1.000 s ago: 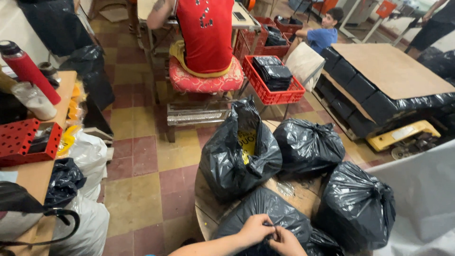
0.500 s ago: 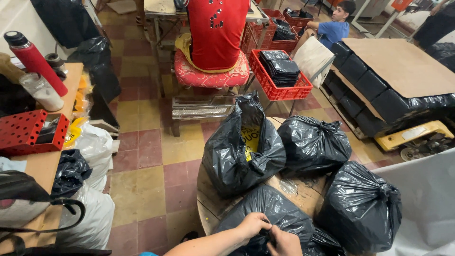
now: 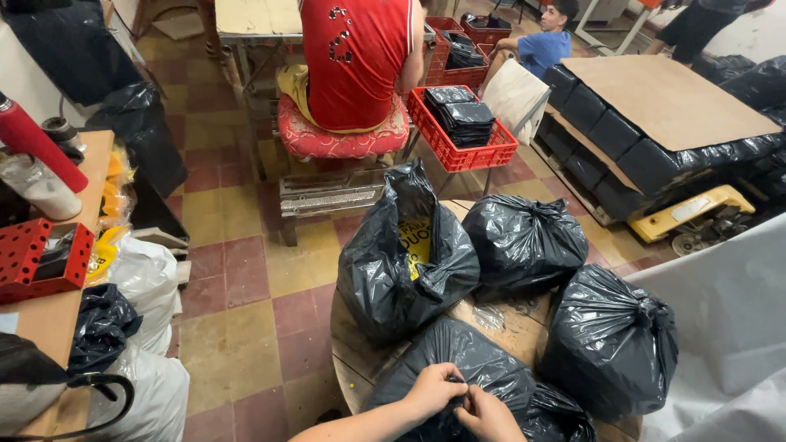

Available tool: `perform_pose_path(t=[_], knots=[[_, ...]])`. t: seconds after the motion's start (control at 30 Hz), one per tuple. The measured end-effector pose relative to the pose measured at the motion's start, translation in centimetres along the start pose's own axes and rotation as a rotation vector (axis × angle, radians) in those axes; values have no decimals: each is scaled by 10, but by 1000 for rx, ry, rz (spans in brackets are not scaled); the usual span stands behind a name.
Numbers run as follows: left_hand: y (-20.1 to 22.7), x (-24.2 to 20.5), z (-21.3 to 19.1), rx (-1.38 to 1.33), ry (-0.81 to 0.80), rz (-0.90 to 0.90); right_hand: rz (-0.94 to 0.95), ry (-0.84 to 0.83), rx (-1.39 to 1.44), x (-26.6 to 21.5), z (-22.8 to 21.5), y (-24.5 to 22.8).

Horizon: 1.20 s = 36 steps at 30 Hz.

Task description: The person uses a screwdriver to cut open a black plastic bag, then places a yellow package of garbage bags inside. They tie the bag closed and move it aside, repeating the process with another bag.

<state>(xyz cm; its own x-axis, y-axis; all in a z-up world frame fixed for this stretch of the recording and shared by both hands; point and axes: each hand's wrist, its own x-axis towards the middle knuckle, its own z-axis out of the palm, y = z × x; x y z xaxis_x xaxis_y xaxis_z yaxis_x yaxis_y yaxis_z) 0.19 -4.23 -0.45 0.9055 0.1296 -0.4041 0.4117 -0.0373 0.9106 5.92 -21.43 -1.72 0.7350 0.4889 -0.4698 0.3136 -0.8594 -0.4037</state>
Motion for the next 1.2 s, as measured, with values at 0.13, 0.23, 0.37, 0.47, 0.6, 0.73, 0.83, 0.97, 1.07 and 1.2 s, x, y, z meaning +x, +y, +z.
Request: perform_pose_path(t=[0.13, 0.23, 0.37, 0.47, 0.6, 0.73, 0.83, 0.97, 1.07, 1.2], knots=[[-8, 6, 3, -116, 8, -23, -151, 60, 28, 5, 9, 14], [-12, 11, 5, -265, -1, -96, -184, 80, -44, 3, 15, 16], [-16, 15, 6, -347, -11, -147, -197, 139, -97, -3, 18, 15], [-20, 16, 7, -380, -4, -135, -258, 141, 88, -16, 6, 3], [-7, 2, -7, 221, 22, 193, -366, 28, 455, -16, -1, 7], [36, -43, -28, 694, 177, 906, -358, 39, 467, -24, -17, -5], [34, -45, -33, 800, 109, 1304, -344, -18, 453, -30, -27, -12], [20, -34, -39, 966, -67, 1158, -316, -21, 367, -23, -27, -2], [10, -31, -37, 1034, -55, 1102, -278, 59, 172, -35, -29, -21], [16, -34, -37, 921, 37, 1206, -469, 398, -173, -39, -21, -30]])
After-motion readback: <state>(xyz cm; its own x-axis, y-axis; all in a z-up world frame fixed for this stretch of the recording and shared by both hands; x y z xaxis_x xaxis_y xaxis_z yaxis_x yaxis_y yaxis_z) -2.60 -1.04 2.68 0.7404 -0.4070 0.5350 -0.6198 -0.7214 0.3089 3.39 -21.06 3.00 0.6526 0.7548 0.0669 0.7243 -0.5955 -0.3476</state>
